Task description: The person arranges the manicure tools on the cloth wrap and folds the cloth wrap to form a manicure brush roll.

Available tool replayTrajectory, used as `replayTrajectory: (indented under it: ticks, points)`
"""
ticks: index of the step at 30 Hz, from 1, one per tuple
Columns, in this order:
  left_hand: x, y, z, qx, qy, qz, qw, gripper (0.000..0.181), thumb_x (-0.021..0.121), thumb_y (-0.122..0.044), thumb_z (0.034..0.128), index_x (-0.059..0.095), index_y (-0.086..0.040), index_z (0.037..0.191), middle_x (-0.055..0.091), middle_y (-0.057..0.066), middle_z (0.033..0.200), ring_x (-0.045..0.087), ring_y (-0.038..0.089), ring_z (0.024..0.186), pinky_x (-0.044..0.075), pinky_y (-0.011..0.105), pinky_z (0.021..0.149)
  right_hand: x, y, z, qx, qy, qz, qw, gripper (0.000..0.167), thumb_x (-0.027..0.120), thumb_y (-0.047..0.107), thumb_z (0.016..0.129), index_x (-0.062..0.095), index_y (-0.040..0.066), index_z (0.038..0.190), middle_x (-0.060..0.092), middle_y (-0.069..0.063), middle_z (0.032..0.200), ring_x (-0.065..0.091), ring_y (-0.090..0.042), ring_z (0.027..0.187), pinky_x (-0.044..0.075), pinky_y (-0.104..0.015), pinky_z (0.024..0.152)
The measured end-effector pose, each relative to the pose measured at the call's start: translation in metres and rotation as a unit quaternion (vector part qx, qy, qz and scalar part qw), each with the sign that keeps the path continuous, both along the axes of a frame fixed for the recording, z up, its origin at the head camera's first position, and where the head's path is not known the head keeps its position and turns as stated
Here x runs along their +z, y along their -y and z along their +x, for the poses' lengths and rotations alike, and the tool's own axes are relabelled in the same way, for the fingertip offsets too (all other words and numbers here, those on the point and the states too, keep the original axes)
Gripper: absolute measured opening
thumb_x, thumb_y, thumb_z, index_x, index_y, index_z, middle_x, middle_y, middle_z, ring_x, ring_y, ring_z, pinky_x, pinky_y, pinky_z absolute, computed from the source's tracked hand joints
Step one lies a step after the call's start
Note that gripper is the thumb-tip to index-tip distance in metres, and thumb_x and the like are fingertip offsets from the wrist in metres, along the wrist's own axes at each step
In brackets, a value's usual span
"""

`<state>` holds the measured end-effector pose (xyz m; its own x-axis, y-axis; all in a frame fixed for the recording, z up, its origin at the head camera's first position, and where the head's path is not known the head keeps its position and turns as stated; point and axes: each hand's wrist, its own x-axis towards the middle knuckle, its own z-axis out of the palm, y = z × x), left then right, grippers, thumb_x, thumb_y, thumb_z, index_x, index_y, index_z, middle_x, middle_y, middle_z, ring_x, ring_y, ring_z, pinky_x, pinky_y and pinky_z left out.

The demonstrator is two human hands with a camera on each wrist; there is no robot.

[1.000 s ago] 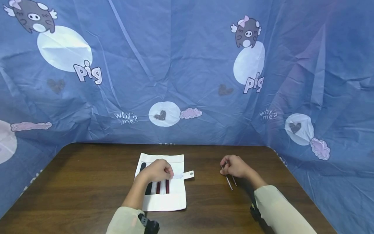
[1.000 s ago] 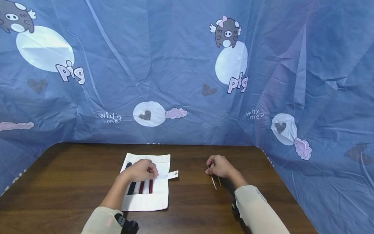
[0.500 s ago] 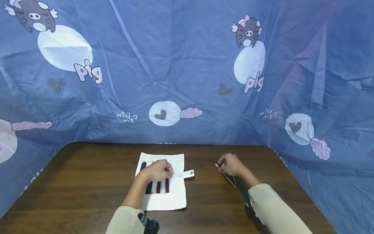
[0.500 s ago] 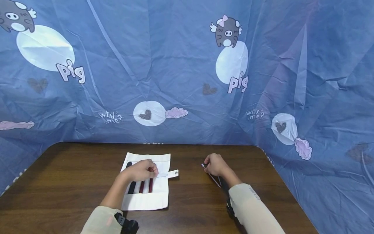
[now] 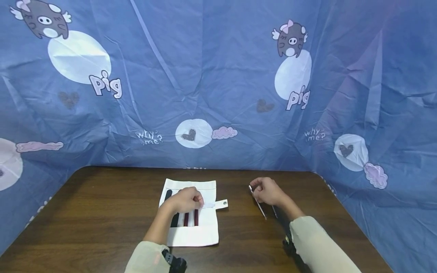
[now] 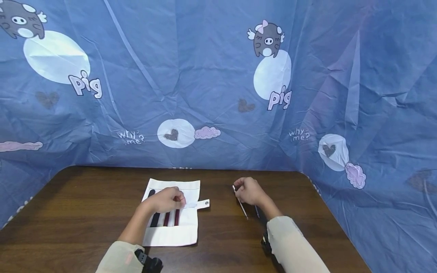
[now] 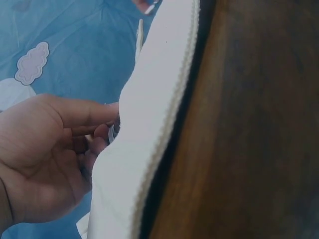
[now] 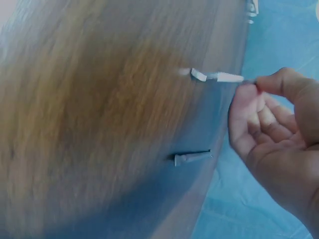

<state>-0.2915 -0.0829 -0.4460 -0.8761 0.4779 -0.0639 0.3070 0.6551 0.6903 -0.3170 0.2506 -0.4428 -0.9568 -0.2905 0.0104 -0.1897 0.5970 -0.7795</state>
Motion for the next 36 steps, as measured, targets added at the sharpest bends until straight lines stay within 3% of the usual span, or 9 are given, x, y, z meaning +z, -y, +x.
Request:
replayTrajectory:
  ticks: [4,7,10,17,22,29,34,36]
  points:
    - [0.001,-0.001,0.001,0.001,-0.002,-0.002,1.0000,0.012,0.067,0.000,0.0914,0.072,-0.009,0.086,0.063,-0.002,0.078,0.056,0.014,0.072,0.047,0.031,0.068,0.001,0.002,-0.002,0.019,0.003,-0.091,0.9957,0.044,0.057,-0.014,0.087,0.052,-0.012,0.131,0.066,-0.014,0.076,0.062,-0.015,0.063,0.057,-0.030,0.059]
    - [0.001,-0.001,0.001,-0.001,-0.003,0.001,1.0000,0.012,0.067,0.001,0.0909,0.072,-0.008,0.086,0.063,-0.002,0.077,0.055,0.015,0.072,0.047,0.031,0.068,0.003,0.006,-0.004,0.021,-0.007,-0.128,0.9915,0.045,0.057,-0.014,0.089,0.053,-0.008,0.133,0.067,-0.026,0.084,0.064,-0.018,0.066,0.059,-0.034,0.062]
    - [0.001,-0.001,0.001,-0.003,-0.003,0.004,1.0000,0.012,0.066,0.001,0.0909,0.072,-0.008,0.086,0.063,-0.001,0.077,0.055,0.015,0.072,0.046,0.031,0.067,0.007,0.017,-0.006,0.018,-0.018,-0.147,0.9888,0.042,0.057,-0.013,0.089,0.057,-0.005,0.130,0.068,-0.030,0.090,0.066,-0.019,0.068,0.060,-0.037,0.064]
    - [0.000,-0.001,0.001,-0.002,-0.001,0.000,1.0000,0.013,0.066,0.001,0.0921,0.072,-0.009,0.086,0.062,-0.002,0.076,0.055,0.014,0.072,0.046,0.031,0.067,0.022,0.053,-0.012,0.004,-0.038,-0.204,0.9782,0.041,0.057,-0.013,0.088,0.058,-0.005,0.128,0.068,-0.012,0.082,0.064,-0.017,0.070,0.060,-0.038,0.065]
    - [0.000,0.000,0.000,-0.008,-0.006,-0.005,0.9999,0.013,0.066,0.001,0.0922,0.072,-0.009,0.085,0.062,-0.002,0.075,0.054,0.013,0.070,0.045,0.030,0.066,0.026,0.084,-0.016,-0.018,-0.038,-0.259,0.9649,0.041,0.056,-0.012,0.088,0.058,-0.006,0.129,0.067,-0.017,0.084,0.064,-0.015,0.066,0.059,-0.034,0.065]
    - [-0.001,0.001,-0.002,-0.022,-0.018,0.000,0.9996,0.013,0.066,0.002,0.0901,0.072,-0.007,0.083,0.060,-0.003,0.070,0.052,0.012,0.066,0.044,0.029,0.064,0.018,0.123,-0.019,-0.041,-0.051,-0.293,0.9538,0.042,0.057,-0.013,0.088,0.057,-0.007,0.129,0.066,-0.015,0.082,0.063,-0.013,0.061,0.058,-0.031,0.063]
    - [0.000,0.001,-0.003,-0.019,-0.014,0.003,0.9997,0.014,0.066,0.003,0.0901,0.072,-0.007,0.082,0.059,-0.003,0.069,0.051,0.012,0.064,0.043,0.029,0.062,0.007,0.145,-0.019,-0.083,-0.063,-0.314,0.9438,0.041,0.057,-0.014,0.086,0.058,-0.004,0.126,0.063,-0.007,0.077,0.062,-0.012,0.060,0.056,-0.028,0.060]
    - [0.000,0.001,-0.003,-0.017,-0.012,0.003,0.9998,0.014,0.066,0.003,0.0903,0.072,-0.007,0.082,0.058,-0.004,0.068,0.050,0.012,0.063,0.042,0.028,0.061,0.001,0.151,-0.020,-0.100,-0.066,-0.315,0.9413,0.042,0.057,-0.015,0.086,0.058,-0.004,0.126,0.064,-0.011,0.077,0.061,-0.013,0.058,0.055,-0.028,0.059]
